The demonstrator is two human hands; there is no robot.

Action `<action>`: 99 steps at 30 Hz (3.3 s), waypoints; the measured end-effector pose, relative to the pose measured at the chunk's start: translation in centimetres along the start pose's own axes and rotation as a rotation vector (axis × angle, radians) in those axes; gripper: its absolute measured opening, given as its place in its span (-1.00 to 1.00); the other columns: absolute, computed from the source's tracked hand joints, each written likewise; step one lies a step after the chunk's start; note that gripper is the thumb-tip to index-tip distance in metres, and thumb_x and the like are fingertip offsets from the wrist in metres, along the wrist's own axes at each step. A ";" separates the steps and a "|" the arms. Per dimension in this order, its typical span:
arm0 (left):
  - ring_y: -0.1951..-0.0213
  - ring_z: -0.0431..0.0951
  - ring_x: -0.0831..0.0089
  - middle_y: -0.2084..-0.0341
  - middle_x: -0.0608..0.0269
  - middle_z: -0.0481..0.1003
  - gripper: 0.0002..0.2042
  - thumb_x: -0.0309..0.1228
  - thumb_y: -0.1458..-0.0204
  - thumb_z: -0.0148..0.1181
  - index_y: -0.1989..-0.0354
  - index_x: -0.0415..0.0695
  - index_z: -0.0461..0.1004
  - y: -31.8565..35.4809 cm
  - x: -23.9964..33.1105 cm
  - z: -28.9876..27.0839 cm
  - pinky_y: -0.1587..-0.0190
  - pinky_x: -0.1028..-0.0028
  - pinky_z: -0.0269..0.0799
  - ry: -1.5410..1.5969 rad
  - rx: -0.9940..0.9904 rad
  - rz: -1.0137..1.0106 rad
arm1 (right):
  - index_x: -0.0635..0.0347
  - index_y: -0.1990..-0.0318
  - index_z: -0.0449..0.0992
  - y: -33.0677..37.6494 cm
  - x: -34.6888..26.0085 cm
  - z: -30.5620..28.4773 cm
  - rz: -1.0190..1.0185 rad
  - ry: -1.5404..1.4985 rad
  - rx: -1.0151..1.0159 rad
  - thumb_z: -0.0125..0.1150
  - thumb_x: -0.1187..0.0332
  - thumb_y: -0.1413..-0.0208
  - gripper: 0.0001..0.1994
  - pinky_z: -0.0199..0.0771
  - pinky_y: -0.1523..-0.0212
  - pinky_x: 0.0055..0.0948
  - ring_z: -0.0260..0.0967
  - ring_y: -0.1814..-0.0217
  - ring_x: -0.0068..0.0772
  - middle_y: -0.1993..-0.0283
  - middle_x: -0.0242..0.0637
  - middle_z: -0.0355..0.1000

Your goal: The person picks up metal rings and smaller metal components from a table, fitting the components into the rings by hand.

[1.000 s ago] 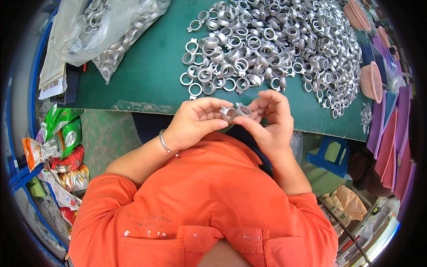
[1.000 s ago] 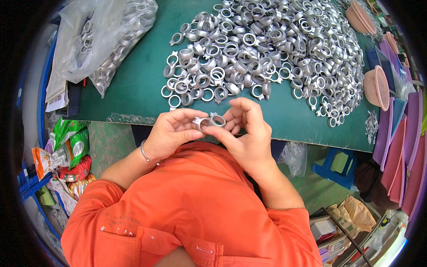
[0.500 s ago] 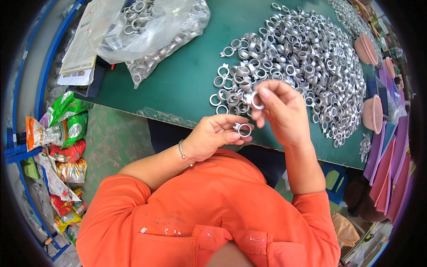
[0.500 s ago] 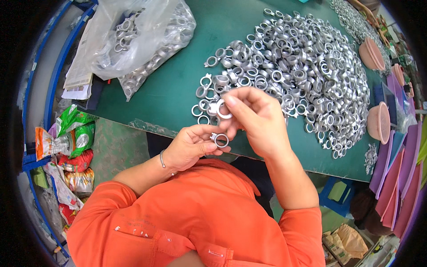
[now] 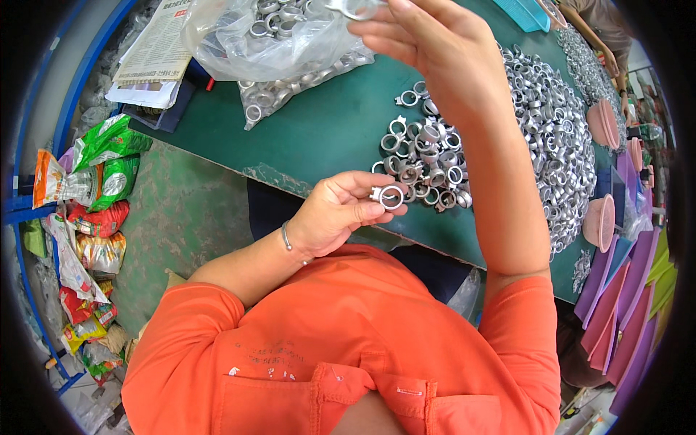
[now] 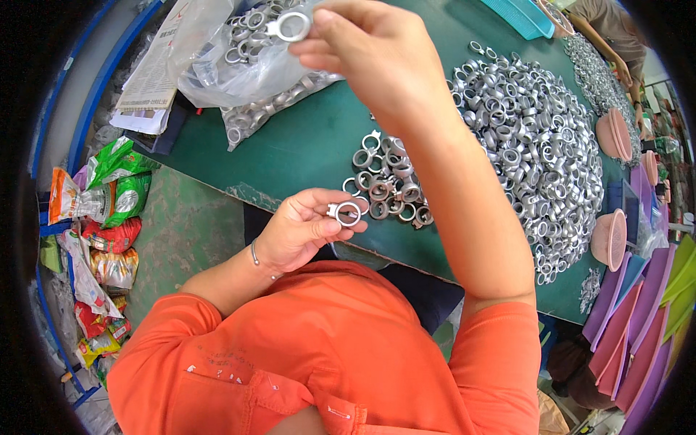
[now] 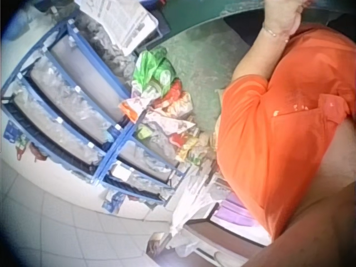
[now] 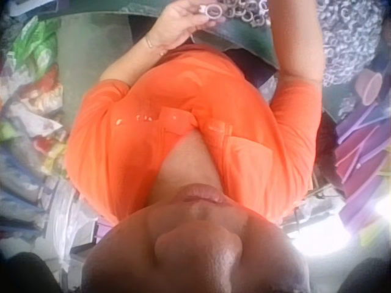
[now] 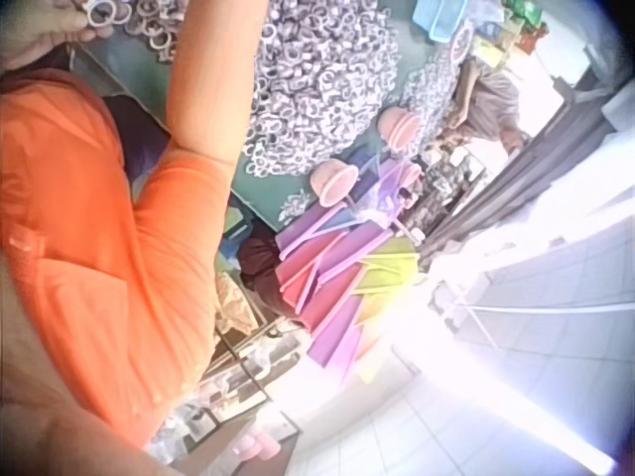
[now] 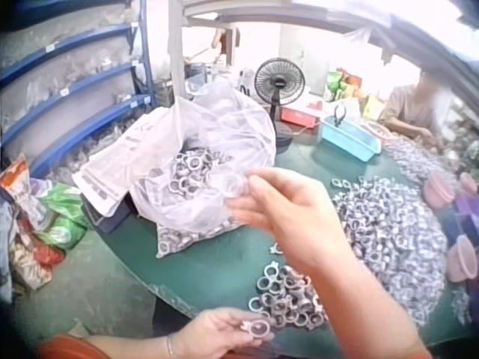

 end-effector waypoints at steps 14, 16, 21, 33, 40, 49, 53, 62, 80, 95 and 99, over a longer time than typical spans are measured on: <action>-0.03 0.52 0.19 -0.07 -0.10 0.41 -0.67 -0.48 -0.22 0.02 -0.16 -0.21 0.33 -0.5 0.3 -0.8 -0.03 0.41 0.53 0.102 -0.052 -0.004 | 0.31 0.19 0.53 13.3 3.1 -8.2 -0.086 0.804 0.254 0.14 0.62 -0.09 -0.86 0.28 0.44 -0.66 0.31 0.44 -0.66 0.40 -0.34 0.41; -0.06 0.50 0.16 -0.08 -0.11 0.40 -0.67 -0.50 -0.22 0.02 -0.15 -0.21 0.34 -0.9 0.1 -0.7 -0.05 0.39 0.52 0.100 -0.068 0.007 | 0.29 0.20 0.53 15.7 3.0 -8.3 -0.084 1.016 0.185 0.22 0.62 -0.01 -0.83 0.35 0.35 -0.57 0.37 0.38 -0.48 0.36 -0.26 0.41; -0.12 0.44 0.08 -0.10 -0.11 0.38 -0.70 -0.53 -0.20 0.04 -0.10 -0.24 0.40 -1.9 -0.4 0.5 -0.10 0.36 0.49 0.019 -0.098 -0.003 | 0.34 0.25 0.52 19.6 5.5 -8.5 -0.187 1.168 0.237 0.28 0.67 0.10 -0.79 0.42 0.22 -0.39 0.39 0.21 -0.18 0.11 -0.09 0.37; -0.08 0.48 0.06 -0.04 -0.09 0.44 -0.64 -0.47 -0.25 -0.03 -0.19 -0.32 0.27 -1.8 -1.0 1.5 -0.04 0.39 0.53 0.008 0.058 -0.123 | 0.30 0.26 0.51 20.5 6.0 -8.8 -0.149 1.141 0.382 0.22 0.69 0.04 -0.83 0.44 0.37 -0.44 0.40 0.32 -0.26 0.20 -0.16 0.35; -0.05 0.50 0.13 -0.01 -0.03 0.46 -0.65 -0.50 -0.24 -0.03 -0.19 -0.32 0.28 -1.7 -1.2 1.4 -0.02 0.41 0.54 -0.084 0.109 -0.124 | 0.32 0.28 0.48 21.1 6.3 -9.9 -0.097 1.146 0.403 0.26 0.67 0.06 -0.83 0.46 0.37 -0.42 0.39 0.33 -0.27 0.17 -0.11 0.33; 0.01 0.55 0.18 0.05 0.02 0.50 -0.67 -0.51 -0.20 0.04 -0.12 -0.33 0.35 -1.7 -0.9 1.8 0.03 0.41 0.56 -0.192 0.157 -0.048 | 0.30 0.29 0.43 21.7 6.4 -9.9 0.044 1.100 0.484 0.32 0.63 0.10 -0.79 0.42 0.44 -0.46 0.37 0.43 -0.37 0.28 -0.21 0.34; 0.15 0.60 0.27 0.12 0.02 0.53 -0.73 -0.55 -0.14 0.11 -0.01 -0.35 0.43 -2.3 4.7 3.7 0.15 0.39 0.61 -0.589 0.277 0.511 | 0.32 0.30 0.45 22.1 6.9 -9.9 -0.006 1.036 0.411 0.34 0.63 0.12 -0.78 0.43 0.44 -0.49 0.39 0.41 -0.37 0.29 -0.20 0.35; 0.21 0.59 0.37 0.14 0.11 0.57 -0.77 -0.53 -0.07 0.19 0.08 -0.16 0.57 -7.0 22.0 0.3 0.17 0.47 0.49 -1.931 0.673 1.051 | 0.30 0.34 0.50 22.5 6.0 -9.9 -0.085 1.112 0.204 0.39 0.57 0.21 -0.78 0.40 0.18 -0.28 0.38 0.16 -0.10 0.18 -0.15 0.41; 0.47 0.42 0.51 0.35 0.22 0.41 -0.82 -0.59 0.16 0.35 0.33 -0.24 0.54 -5.4 1.3 2.5 0.40 0.53 0.38 -1.561 0.032 0.591 | 0.26 0.20 0.42 22.6 7.2 -9.4 -0.134 1.081 0.296 0.38 0.59 0.21 -0.65 0.38 0.16 -0.29 0.36 0.18 -0.10 0.18 -0.16 0.43; 0.20 0.52 0.47 0.20 0.15 0.47 -0.80 -0.67 0.06 0.29 0.25 -0.28 0.46 -1.5 -0.9 1.9 0.15 0.51 0.48 -0.448 -0.036 0.221 | 0.27 0.13 0.37 23.2 8.7 -8.5 -0.185 0.352 0.377 0.33 0.64 0.06 -0.67 0.42 0.16 -0.53 0.39 0.13 -0.46 0.04 -0.18 0.40; 0.29 0.54 0.48 0.14 0.11 0.49 -0.84 -0.55 -0.03 0.26 0.22 -0.25 0.45 -0.4 -1.5 0.9 0.20 0.51 0.50 -0.249 -0.033 0.030 | 0.28 0.07 0.29 22.5 9.5 -6.8 -0.099 -0.159 0.308 0.22 0.64 -0.06 -0.70 0.48 0.03 -0.45 0.40 0.05 -0.44 0.00 -0.16 0.36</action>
Point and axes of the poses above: each hand's wrist, its own y-axis away from the middle knuckle, its own z-axis out of the palm, x = y × z, the point moved 3 cm from there along -y, towards the middle knuckle
